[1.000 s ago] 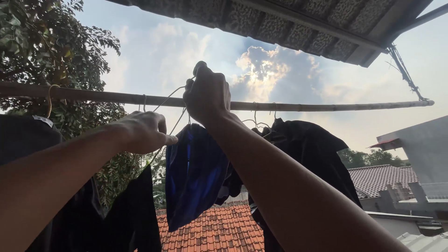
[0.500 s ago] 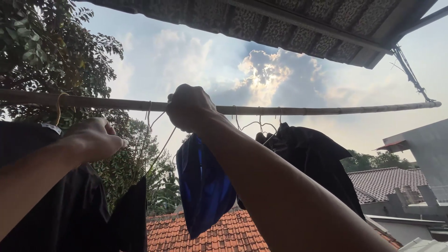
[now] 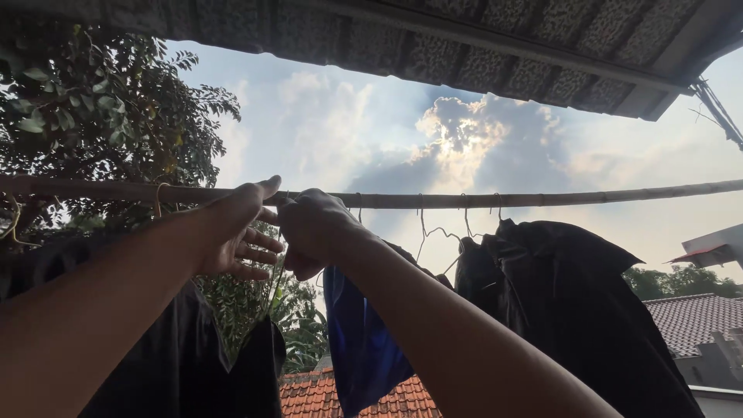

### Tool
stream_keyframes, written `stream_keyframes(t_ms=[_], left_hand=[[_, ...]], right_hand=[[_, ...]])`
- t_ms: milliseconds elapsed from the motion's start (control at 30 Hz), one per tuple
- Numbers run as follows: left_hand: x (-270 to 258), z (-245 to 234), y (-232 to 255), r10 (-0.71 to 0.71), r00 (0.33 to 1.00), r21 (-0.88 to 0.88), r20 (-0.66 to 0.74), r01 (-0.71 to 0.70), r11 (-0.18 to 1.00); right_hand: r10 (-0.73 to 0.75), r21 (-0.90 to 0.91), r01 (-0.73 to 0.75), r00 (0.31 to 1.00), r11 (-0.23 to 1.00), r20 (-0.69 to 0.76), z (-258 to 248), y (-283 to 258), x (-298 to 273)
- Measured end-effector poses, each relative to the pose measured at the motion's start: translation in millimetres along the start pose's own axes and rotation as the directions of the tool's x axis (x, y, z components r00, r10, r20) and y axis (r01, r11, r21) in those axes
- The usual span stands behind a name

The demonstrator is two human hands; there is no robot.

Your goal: Hanging wet laundry on a bamboo drying rod using hangers.

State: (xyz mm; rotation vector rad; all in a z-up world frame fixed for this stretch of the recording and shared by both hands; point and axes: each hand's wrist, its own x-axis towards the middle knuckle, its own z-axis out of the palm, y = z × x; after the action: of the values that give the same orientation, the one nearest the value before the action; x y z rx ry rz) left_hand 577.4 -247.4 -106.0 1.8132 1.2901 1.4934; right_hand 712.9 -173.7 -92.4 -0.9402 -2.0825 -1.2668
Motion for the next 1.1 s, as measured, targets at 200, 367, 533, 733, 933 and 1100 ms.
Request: stream_keyframes(t_ms=[200,367,533,733,933,1100], left_hand=[[31,-1,5,-0.036,0.999,0.029,0.004,0.036,0.999],[67,-11,-7,-0.022,0.997,0.065,-0.073,0.026,0.998],[44,-6,-6,0.023,0.995,0.025,-0.102,-0.021,0.999],[23,1,1,0.01,0.995,0.014,-0.103,-0.009,1.0],[7,4,19,0.026,0.992,0.053,-0.122,-0.02,0.998],[-2,5,21,0.051,0.987,0.129,-0.151,-0.032,0.991]], right_hand=[[0.061,0.894,-0.377,0.926,0.242,0.373,3,-6,-12],[-0.034,0.917,-0.33,0.938,0.224,0.346,-30,-18,-48],[0.243,0.995,-0.098,0.966,0.009,0.093,15,-1,-32],[0.652,0.795,-0.455,0.751,0.4,0.102,98,-8,-26],[0.546,0.411,-0.586,0.807,0.698,0.224,233,-7,15],[0.701,0.688,-0.589,0.694,0.423,0.163,227,-30,-4]])
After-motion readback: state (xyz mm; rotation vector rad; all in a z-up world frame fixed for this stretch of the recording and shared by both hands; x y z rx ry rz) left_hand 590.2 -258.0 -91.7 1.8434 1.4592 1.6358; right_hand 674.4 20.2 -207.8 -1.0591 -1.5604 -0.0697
